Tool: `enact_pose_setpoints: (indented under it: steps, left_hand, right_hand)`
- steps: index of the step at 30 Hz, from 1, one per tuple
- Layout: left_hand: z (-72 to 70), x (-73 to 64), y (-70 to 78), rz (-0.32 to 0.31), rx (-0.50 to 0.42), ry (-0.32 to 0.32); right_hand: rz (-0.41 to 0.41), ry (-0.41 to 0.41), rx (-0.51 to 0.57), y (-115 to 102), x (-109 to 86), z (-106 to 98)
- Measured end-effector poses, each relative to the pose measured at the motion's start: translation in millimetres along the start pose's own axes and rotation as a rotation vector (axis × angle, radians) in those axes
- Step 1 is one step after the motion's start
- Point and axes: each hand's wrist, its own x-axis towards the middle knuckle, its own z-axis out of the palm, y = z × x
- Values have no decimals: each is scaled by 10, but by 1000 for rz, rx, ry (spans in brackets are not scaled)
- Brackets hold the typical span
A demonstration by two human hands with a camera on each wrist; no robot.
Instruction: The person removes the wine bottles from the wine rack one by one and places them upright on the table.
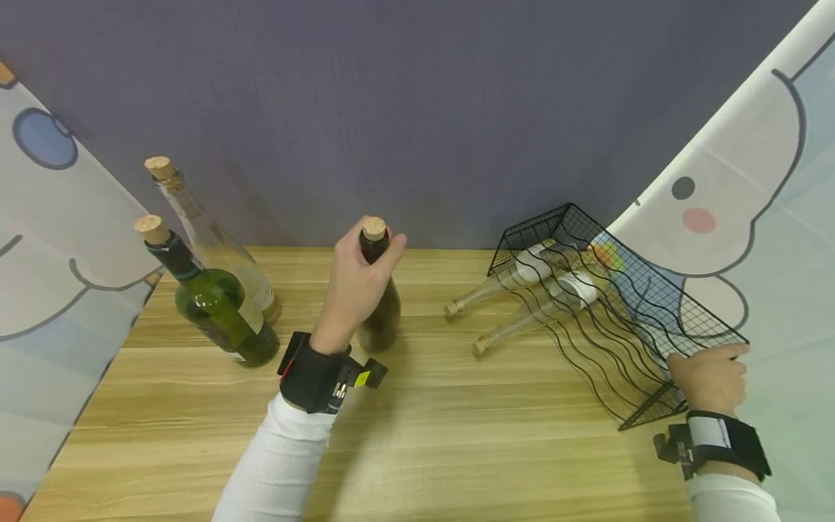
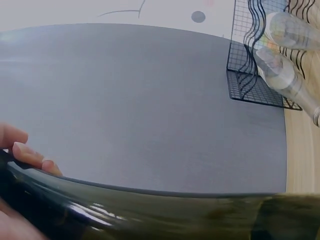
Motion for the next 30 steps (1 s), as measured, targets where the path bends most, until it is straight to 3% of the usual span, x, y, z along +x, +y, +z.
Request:
enact_pose_setpoints:
  steps: [14,25,30]
  left_hand:
    - [0,60,-24,-32,57,26]
    - [7,38,-15,-71,39,31]
    - [35,28,-37,-93,6,70]
  right_hand:
    - [-7,18,8,-1,-36,4]
    - [-3,10,12,-19,-56,-12]
    - [1,8,16,-29,-61,-13]
